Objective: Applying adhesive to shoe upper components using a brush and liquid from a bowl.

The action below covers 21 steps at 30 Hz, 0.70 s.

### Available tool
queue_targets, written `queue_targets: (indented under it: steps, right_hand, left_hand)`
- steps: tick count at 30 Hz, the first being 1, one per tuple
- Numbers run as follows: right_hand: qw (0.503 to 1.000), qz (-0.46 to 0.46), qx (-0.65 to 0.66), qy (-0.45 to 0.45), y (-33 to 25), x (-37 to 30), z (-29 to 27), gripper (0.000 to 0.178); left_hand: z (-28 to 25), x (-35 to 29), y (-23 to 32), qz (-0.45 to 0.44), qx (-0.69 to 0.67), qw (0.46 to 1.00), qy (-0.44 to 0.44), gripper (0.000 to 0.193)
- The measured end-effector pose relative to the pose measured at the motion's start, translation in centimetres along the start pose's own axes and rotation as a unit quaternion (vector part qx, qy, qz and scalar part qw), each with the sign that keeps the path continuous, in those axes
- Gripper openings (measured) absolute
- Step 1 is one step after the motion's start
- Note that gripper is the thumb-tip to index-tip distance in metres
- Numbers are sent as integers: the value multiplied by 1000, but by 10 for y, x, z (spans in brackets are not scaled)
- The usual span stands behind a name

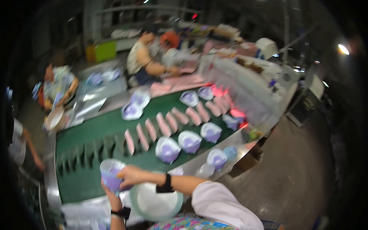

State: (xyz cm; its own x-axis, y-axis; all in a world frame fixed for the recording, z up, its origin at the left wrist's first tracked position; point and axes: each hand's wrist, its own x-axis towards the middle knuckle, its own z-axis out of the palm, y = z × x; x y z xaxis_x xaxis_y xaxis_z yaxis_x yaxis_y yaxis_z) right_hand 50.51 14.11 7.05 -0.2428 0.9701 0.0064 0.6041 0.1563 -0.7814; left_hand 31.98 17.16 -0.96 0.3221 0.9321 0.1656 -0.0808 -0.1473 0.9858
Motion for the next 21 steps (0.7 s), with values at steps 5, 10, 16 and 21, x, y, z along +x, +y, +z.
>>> queue_targets:
  steps: [5,10,16,21]
  right_hand:
    - [998,12,-50,23,29,23,5,42]
    - [969,112,-222,18,131,33,-2,34]
    - [937,222,-261,-74,226,20,39,31]
    - [919,263,-281,-84,230,11,57,25]
  left_hand:
    - [-66,-5,-52,18,88,996,2,63]
    - [-246,-118,-110,-254,698,597,302,68]
    - [-287,-132,-119,-456,613,547,342,54]
    - [-286,-107,-164,-376,582,640,333,49]
